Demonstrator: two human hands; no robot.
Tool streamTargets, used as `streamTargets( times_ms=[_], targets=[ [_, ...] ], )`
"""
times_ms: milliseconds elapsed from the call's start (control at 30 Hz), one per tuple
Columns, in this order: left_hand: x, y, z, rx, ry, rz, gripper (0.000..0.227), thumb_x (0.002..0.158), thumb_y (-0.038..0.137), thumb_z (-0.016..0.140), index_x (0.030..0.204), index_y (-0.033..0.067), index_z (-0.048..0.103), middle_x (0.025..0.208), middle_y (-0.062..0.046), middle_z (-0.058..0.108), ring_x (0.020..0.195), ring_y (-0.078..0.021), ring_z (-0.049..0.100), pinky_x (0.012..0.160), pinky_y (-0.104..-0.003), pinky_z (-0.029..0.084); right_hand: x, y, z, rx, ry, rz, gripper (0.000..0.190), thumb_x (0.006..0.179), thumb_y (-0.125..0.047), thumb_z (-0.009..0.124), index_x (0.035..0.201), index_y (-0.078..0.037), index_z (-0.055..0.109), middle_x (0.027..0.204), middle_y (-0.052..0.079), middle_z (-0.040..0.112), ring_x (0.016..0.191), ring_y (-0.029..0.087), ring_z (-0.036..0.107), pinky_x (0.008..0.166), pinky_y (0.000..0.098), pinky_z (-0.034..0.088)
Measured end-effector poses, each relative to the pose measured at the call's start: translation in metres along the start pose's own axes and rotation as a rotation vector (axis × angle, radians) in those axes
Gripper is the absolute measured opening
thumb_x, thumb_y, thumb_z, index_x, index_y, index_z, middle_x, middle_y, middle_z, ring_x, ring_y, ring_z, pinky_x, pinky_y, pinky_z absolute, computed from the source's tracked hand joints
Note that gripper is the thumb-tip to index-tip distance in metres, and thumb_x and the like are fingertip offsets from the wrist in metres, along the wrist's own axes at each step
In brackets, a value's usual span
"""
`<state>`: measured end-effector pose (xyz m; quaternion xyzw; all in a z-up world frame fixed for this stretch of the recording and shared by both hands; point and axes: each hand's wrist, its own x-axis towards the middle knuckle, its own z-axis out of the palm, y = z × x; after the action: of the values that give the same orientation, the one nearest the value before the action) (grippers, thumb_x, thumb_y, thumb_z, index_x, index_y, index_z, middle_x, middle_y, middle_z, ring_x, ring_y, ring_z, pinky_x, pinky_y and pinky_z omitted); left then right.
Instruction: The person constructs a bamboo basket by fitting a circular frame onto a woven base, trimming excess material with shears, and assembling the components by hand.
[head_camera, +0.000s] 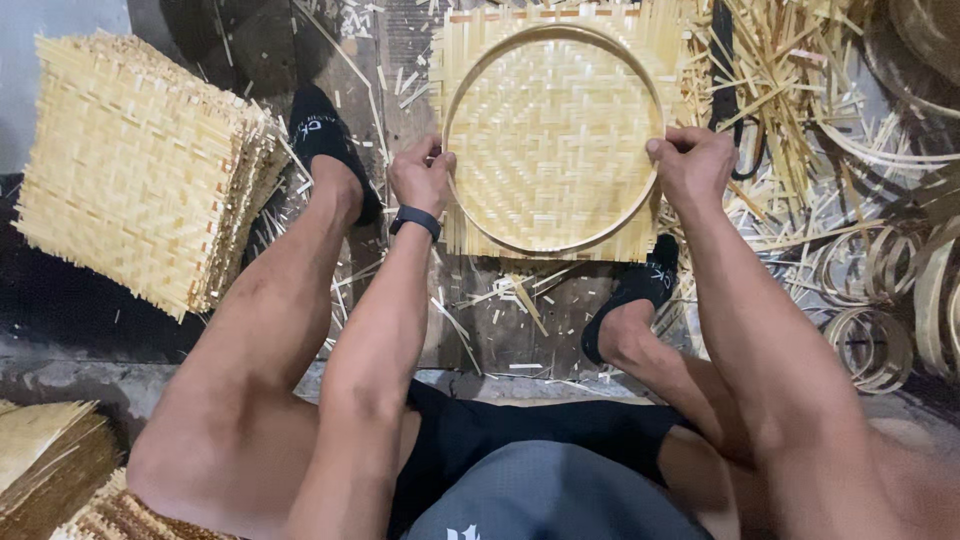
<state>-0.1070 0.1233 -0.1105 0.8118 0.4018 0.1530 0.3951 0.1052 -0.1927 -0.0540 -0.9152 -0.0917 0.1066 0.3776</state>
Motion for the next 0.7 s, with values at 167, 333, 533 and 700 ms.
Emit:
streamTargets(
  times_ms=[167,333,533,700],
  targets=[
    [0.009,-0.024,0.011,-0.265,-0.11,-0.172,0.026,0.074,0.008,0.081,0.1,0.01,0.081,0.08,-0.004,0.079,0.072,-0.0136,0.073,0.068,-0.028,0.057,0.008,0.01,0.004,-0.011,-0.006,0.036,0.025,0.08,-0.017,0.087,0.098,-0.001,0.08,0.082,0.013,0.077,0.071,0.017,0.073,0.072,0.0303,0.058],
    [0.012,-0.023,0.02,-0.166,0.009,-0.245,0.022,0.069,0.004,0.087,0.09,0.0037,0.082,0.078,-0.006,0.079,0.068,-0.011,0.072,0.067,-0.027,0.057,0.008,0.015,0.009,-0.05,0.026,-0.023,0.025,0.081,-0.02,0.088,0.097,-0.001,0.082,0.083,0.016,0.077,0.072,0.021,0.073,0.075,0.0319,0.057],
    [0.018,-0.036,0.026,-0.349,-0.099,-0.38,0.019,0.072,0.0,0.085,0.091,0.001,0.08,0.081,-0.005,0.079,0.07,-0.0115,0.072,0.066,-0.026,0.059,0.006,0.014,0.012,-0.013,0.049,0.052,0.03,0.078,-0.02,0.087,0.101,-0.002,0.08,0.081,0.016,0.076,0.072,0.021,0.073,0.074,0.0316,0.058],
    [0.02,-0.062,0.039,-0.436,-0.108,-0.39,0.021,0.07,0.0,0.089,0.089,0.0003,0.079,0.08,-0.006,0.078,0.068,-0.0123,0.07,0.066,-0.027,0.059,0.007,0.022,0.012,-0.015,0.035,-0.026,0.028,0.079,-0.02,0.088,0.099,-0.002,0.081,0.082,0.013,0.077,0.072,0.018,0.072,0.072,0.0308,0.057]
  ],
)
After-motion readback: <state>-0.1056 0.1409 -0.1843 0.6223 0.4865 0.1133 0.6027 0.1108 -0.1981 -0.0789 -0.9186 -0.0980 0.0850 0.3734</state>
